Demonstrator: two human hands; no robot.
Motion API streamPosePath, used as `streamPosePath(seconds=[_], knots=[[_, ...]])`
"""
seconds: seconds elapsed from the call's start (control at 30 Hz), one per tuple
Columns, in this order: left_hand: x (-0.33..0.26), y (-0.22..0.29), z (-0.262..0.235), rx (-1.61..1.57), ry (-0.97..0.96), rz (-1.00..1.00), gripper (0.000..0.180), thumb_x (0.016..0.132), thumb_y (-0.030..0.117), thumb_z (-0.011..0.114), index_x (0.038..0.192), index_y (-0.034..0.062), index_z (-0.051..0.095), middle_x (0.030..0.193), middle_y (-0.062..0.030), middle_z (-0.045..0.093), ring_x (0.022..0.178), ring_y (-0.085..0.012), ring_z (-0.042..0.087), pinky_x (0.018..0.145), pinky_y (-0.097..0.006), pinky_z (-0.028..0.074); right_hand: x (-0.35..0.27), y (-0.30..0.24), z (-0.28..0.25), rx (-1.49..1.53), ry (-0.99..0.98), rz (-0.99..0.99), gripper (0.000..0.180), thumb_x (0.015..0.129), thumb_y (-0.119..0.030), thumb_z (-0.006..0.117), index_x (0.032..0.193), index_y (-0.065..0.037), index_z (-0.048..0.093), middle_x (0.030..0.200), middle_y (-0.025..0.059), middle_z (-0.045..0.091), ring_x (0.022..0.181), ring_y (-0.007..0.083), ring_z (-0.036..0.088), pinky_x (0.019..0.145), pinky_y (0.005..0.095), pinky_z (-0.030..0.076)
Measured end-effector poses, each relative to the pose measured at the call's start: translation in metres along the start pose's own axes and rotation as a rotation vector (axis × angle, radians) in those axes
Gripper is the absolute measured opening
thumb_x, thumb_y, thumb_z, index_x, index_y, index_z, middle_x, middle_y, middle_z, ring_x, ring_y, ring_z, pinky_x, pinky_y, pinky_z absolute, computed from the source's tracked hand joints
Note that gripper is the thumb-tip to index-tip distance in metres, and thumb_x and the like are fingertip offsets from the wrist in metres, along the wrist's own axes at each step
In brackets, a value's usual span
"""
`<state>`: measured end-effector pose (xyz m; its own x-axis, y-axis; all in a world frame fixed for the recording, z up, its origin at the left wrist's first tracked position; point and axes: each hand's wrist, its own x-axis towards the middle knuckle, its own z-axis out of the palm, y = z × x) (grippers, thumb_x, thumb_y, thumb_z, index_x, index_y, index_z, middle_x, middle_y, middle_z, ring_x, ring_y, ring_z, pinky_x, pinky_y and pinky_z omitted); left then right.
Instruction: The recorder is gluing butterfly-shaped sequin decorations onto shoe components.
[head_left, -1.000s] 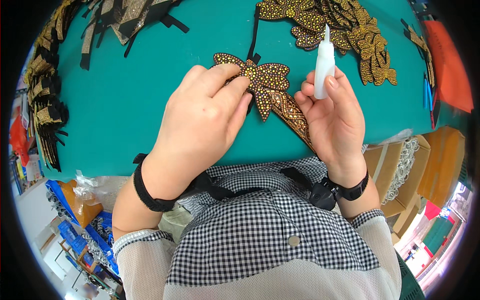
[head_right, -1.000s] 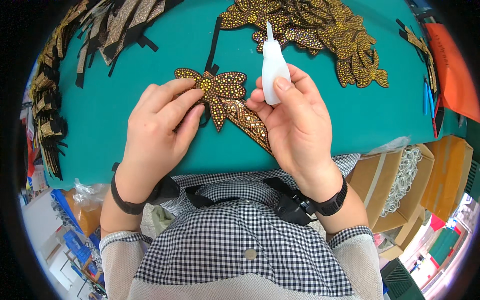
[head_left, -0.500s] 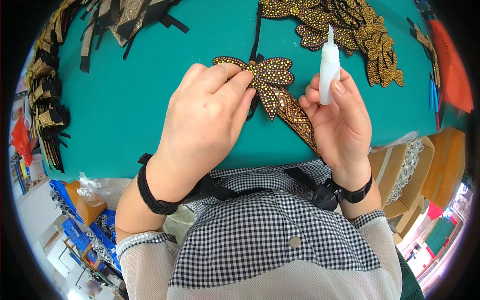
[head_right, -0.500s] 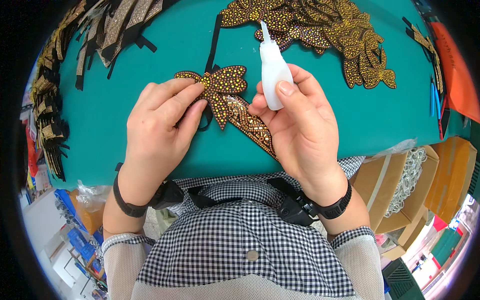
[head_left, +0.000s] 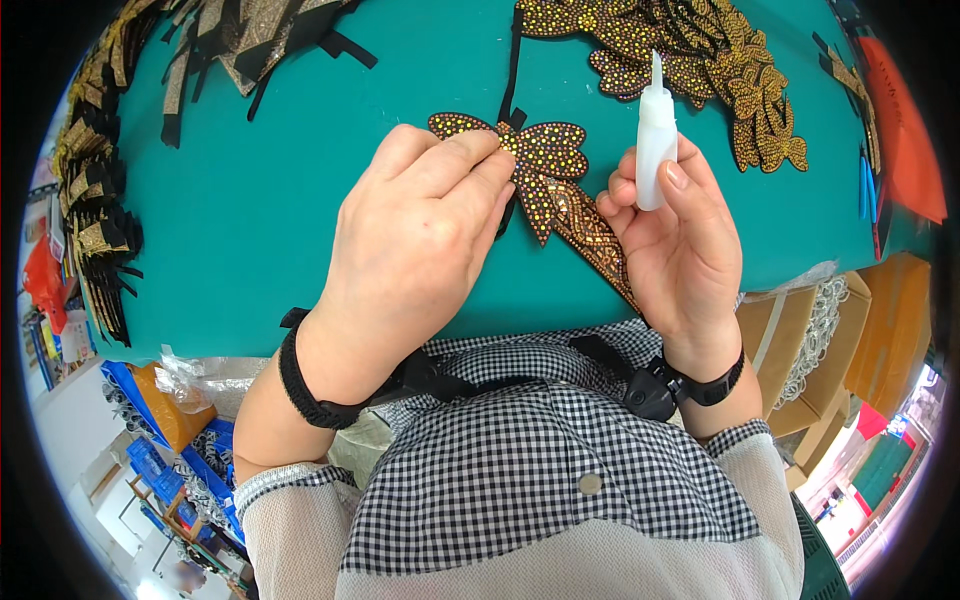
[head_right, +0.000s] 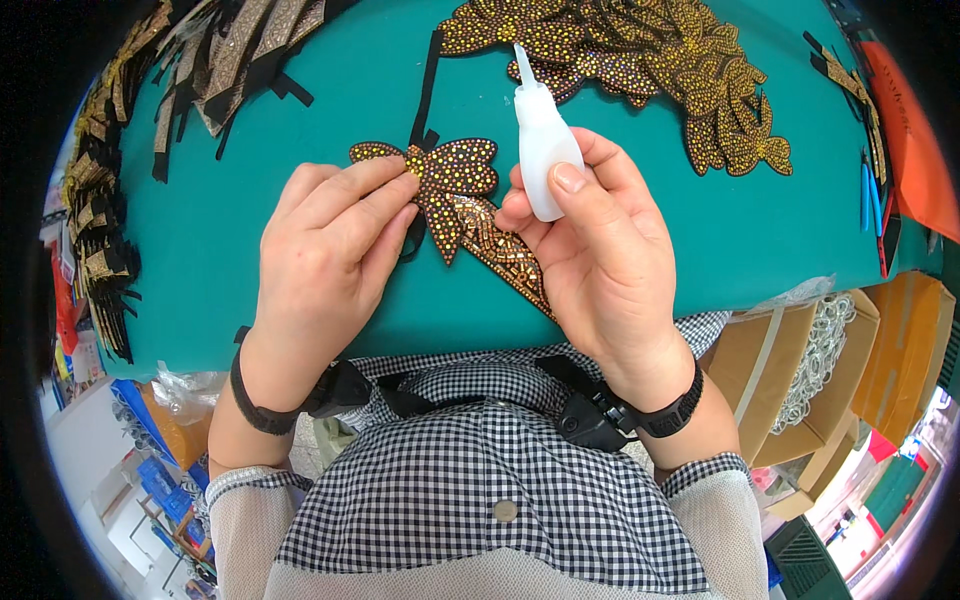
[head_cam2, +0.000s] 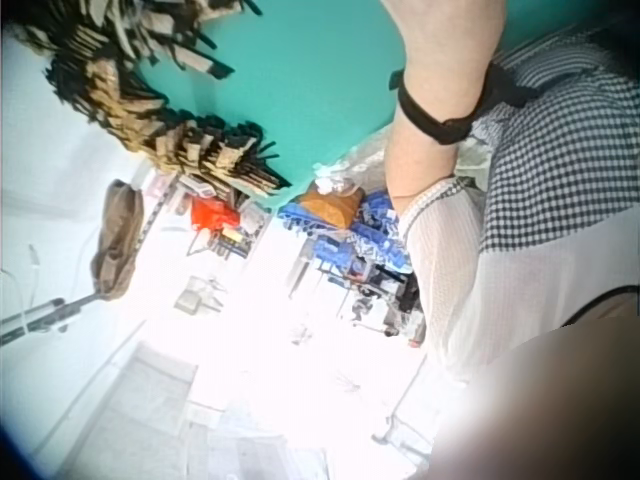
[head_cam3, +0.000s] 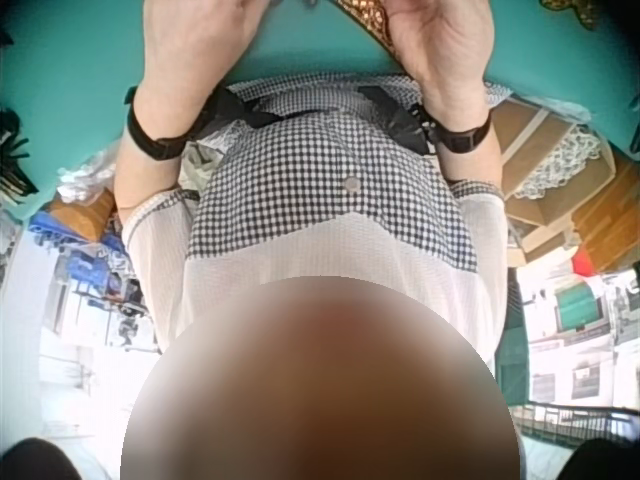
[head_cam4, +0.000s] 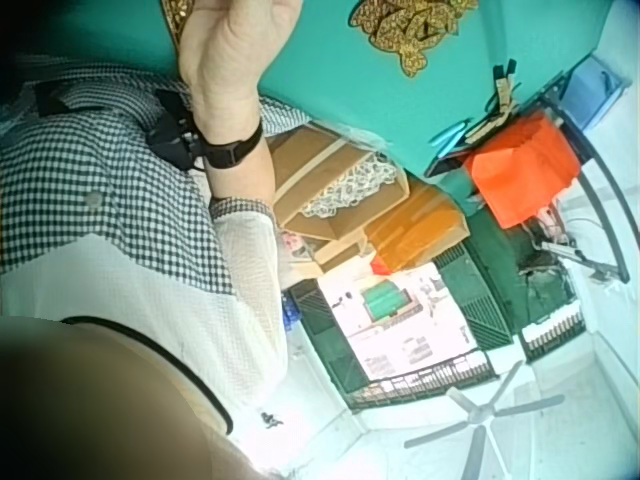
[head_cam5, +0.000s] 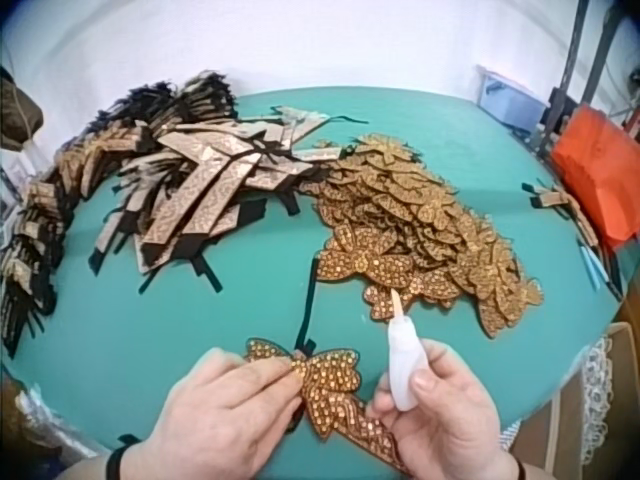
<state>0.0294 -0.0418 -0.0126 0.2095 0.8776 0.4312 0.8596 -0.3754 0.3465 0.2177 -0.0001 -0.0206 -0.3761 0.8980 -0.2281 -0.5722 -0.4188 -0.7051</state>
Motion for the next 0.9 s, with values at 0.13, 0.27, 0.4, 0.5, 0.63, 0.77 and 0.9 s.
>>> streamPosePath(seconds=[0.13,0.27,0.4,0.5,0.63,0.77,0.9], knots=[[0.0,0.002,0.001,-0.011,-0.002,-0.02,0.021,0.071,0.003,0.068,0.091,0.0016,0.064,0.098,-0.0086,0.064,0.076,-0.0228,0.057,0.069,-0.031,0.048,0.0,0.001,-0.001,0.007,0.001,0.001,0.033,0.088,-0.016,0.053,0.114,0.001,0.042,0.094,0.0102,0.052,0.083,0.0153,0.051,0.077,0.0313,0.045],[0.0,0.004,0.001,0.007,-0.008,-0.011,0.021,0.071,0.003,0.068,0.091,0.0008,0.064,0.098,-0.0091,0.064,0.075,-0.0229,0.057,0.068,-0.03,0.048,0.0,0.001,-0.001,0.006,0.01,0.006,0.034,0.088,-0.017,0.053,0.114,0.001,0.042,0.094,0.0102,0.052,0.083,0.0158,0.052,0.078,0.0315,0.045],[0.001,0.007,0.0,0.034,-0.022,-0.004,0.022,0.07,0.003,0.069,0.091,-0.0001,0.064,0.097,-0.0099,0.064,0.074,-0.0231,0.057,0.067,-0.031,0.049,0.0,0.0,-0.001,-0.002,0.015,0.007,0.034,0.088,-0.017,0.053,0.114,0.001,0.042,0.094,0.0101,0.052,0.083,0.0159,0.052,0.078,0.0315,0.045],[0.001,0.007,0.0,0.046,-0.029,0.003,0.024,0.069,0.004,0.069,0.091,-0.0007,0.064,0.097,-0.0106,0.063,0.075,-0.0232,0.057,0.067,-0.031,0.049,0.0,0.0,-0.003,-0.005,-0.003,0.011,0.033,0.088,-0.017,0.052,0.114,0.001,0.042,0.094,0.0099,0.052,0.083,0.0156,0.052,0.078,0.0316,0.045],[0.004,0.011,-0.005,0.084,-0.077,0.007,0.027,0.068,0.008,0.07,0.093,-0.0013,0.063,0.097,-0.0115,0.063,0.076,-0.0236,0.057,0.068,-0.031,0.049,0.001,0.001,-0.002,0.004,-0.003,0.002,0.032,0.088,-0.017,0.052,0.113,0.001,0.043,0.094,0.0097,0.052,0.083,0.0152,0.052,0.078,0.0318,0.045],[0.005,0.011,-0.007,0.123,-0.1,0.021,0.029,0.069,0.011,0.07,0.094,-0.0014,0.062,0.098,-0.0113,0.063,0.078,-0.0242,0.057,0.07,-0.031,0.049,0.002,0.003,-0.008,0.081,-0.052,0.0,0.029,0.088,-0.012,0.052,0.113,0.0,0.043,0.098,0.0127,0.056,0.084,0.0181,0.057,0.08,0.0343,0.047],[0.004,0.007,-0.01,0.078,-0.117,0.026,0.03,0.07,0.012,0.069,0.096,-0.001,0.061,0.101,-0.0108,0.062,0.082,-0.0256,0.056,0.074,-0.032,0.048,0.003,0.004,-0.008,0.083,-0.051,-0.016,0.029,0.088,-0.012,0.053,0.112,0.0,0.043,0.097,0.0126,0.055,0.084,0.0181,0.056,0.08,0.0343,0.047]])
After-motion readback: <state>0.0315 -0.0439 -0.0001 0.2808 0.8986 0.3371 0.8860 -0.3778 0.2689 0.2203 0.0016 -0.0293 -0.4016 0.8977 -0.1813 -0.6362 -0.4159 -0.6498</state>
